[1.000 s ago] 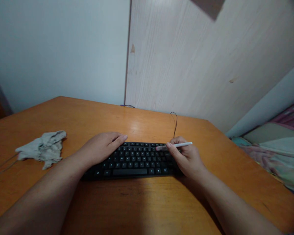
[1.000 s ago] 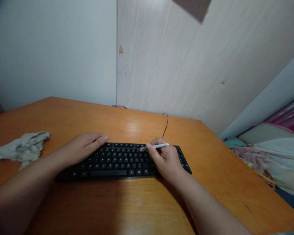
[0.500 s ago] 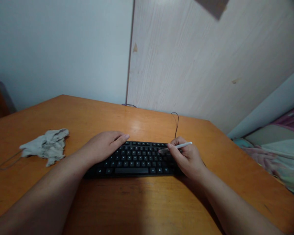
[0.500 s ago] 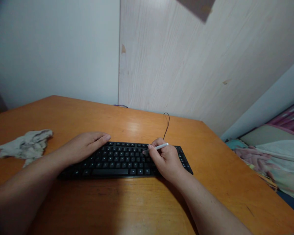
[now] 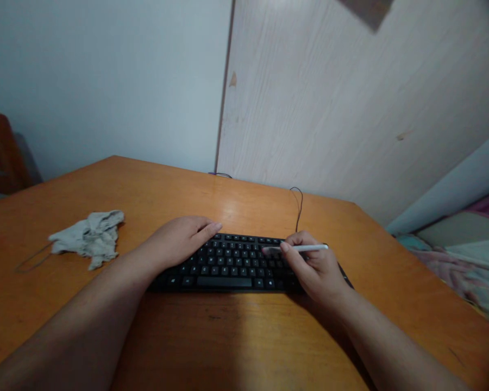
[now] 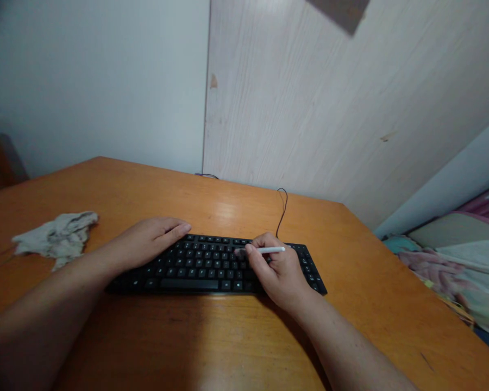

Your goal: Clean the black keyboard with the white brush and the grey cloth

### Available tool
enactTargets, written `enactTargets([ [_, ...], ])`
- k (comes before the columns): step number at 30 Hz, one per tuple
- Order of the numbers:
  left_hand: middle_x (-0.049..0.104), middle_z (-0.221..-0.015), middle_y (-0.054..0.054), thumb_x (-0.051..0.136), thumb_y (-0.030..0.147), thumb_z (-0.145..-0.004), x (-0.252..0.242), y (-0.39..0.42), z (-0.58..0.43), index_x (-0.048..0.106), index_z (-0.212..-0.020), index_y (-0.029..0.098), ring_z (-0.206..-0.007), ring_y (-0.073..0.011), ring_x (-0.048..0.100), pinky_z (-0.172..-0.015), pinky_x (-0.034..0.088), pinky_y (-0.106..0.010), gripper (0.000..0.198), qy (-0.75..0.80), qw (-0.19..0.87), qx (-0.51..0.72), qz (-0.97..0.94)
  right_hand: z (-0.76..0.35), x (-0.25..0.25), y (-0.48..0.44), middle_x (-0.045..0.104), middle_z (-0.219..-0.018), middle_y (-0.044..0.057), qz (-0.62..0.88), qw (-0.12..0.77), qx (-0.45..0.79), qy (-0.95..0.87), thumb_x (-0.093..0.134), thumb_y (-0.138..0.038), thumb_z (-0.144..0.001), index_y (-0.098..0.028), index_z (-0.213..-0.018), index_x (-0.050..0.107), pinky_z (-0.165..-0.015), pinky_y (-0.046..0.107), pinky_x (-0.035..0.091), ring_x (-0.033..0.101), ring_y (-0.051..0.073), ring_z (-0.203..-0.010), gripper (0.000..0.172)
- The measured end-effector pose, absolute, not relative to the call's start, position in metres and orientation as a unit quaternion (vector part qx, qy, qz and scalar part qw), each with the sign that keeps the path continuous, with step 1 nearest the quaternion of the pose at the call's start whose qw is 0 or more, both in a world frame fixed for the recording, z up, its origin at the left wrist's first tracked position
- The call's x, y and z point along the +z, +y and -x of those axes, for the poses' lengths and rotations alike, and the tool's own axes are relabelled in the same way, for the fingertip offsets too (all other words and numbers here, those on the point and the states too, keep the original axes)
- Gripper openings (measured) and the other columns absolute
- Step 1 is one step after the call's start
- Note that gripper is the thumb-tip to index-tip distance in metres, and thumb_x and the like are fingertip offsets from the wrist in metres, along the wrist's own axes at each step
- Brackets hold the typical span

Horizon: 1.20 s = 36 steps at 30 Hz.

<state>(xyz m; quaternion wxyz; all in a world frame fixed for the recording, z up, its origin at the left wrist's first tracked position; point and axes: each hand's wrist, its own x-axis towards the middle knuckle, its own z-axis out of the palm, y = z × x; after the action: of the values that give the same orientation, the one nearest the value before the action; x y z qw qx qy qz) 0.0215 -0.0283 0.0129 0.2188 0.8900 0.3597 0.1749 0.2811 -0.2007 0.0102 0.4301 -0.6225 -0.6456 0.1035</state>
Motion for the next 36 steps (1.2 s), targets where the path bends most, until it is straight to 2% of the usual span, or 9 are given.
enactTargets([
  [6,0.077,-0.106,-0.011,0.033,0.066,-0.096,0.014,-0.029,-0.022,0.075,-0.099,0.021,-0.099,-0.0304,0.069,-0.087,0.051,-0.039,0.062,0.359,0.212,0.173,-0.892,-0.280,0.013,-0.204,0.060,-0.066,0.000,0.626,0.382,0.107,-0.672,0.054,-0.037,-0.100,-0.023,-0.079,0.057,-0.056,0.029,0.039,0.054,0.016,-0.060,0.025],
  [11,0.077,-0.106,-0.011,0.032,0.065,-0.097,0.014,-0.029,-0.022,0.074,-0.099,0.021,-0.098,-0.0301,0.069,-0.086,0.050,-0.038,0.061,0.354,0.207,0.168,-0.897,-0.280,0.014,-0.207,0.069,-0.077,0.003,0.620,0.409,0.121,-0.659,0.054,-0.037,-0.100,-0.022,-0.086,0.058,-0.061,0.030,0.042,0.060,0.017,-0.068,0.021],
  [16,0.076,-0.107,-0.011,0.031,0.065,-0.097,0.012,-0.027,-0.021,0.074,-0.100,0.021,-0.100,-0.0298,0.069,-0.088,0.049,-0.038,0.062,0.352,0.207,0.166,-0.897,-0.279,0.016,-0.208,0.061,-0.066,0.000,0.625,0.371,0.107,-0.679,0.053,-0.035,-0.101,-0.022,-0.079,0.055,-0.056,0.029,0.038,0.053,0.015,-0.058,0.025],
  [20,0.077,-0.107,-0.010,0.030,0.067,-0.097,0.011,-0.027,-0.021,0.074,-0.101,0.021,-0.100,-0.0297,0.069,-0.088,0.050,-0.038,0.063,0.355,0.202,0.164,-0.898,-0.281,0.017,-0.208,0.067,-0.073,0.002,0.620,0.393,0.121,-0.668,0.054,-0.035,-0.100,-0.022,-0.084,0.056,-0.059,0.029,0.040,0.058,0.016,-0.064,0.021],
  [24,0.077,-0.106,-0.010,0.030,0.067,-0.097,0.010,-0.026,-0.021,0.074,-0.099,0.021,-0.099,-0.0298,0.069,-0.086,0.050,-0.037,0.063,0.350,0.198,0.169,-0.900,-0.282,0.015,-0.209,0.067,-0.071,0.001,0.626,0.375,0.119,-0.674,0.054,-0.032,-0.100,-0.022,-0.081,0.056,-0.058,0.029,0.040,0.057,0.015,-0.062,0.022],
  [27,0.076,-0.106,-0.010,0.029,0.067,-0.098,0.009,-0.025,-0.021,0.073,-0.099,0.021,-0.099,-0.0295,0.069,-0.085,0.050,-0.037,0.063,0.348,0.195,0.167,-0.902,-0.280,0.013,-0.208,0.069,-0.075,0.002,0.614,0.410,0.139,-0.660,0.054,-0.034,-0.101,-0.022,-0.086,0.057,-0.061,0.028,0.042,0.061,0.016,-0.067,0.020],
  [36,0.076,-0.107,-0.010,0.029,0.066,-0.098,0.012,-0.028,-0.022,0.074,-0.103,0.021,-0.100,-0.0296,0.069,-0.087,0.050,-0.038,0.063,0.354,0.193,0.154,-0.902,-0.274,0.005,-0.197,0.066,-0.085,0.002,0.585,0.421,0.111,-0.684,0.058,-0.032,-0.098,-0.022,-0.094,0.064,-0.070,0.030,0.046,0.060,0.017,-0.077,0.012],
])
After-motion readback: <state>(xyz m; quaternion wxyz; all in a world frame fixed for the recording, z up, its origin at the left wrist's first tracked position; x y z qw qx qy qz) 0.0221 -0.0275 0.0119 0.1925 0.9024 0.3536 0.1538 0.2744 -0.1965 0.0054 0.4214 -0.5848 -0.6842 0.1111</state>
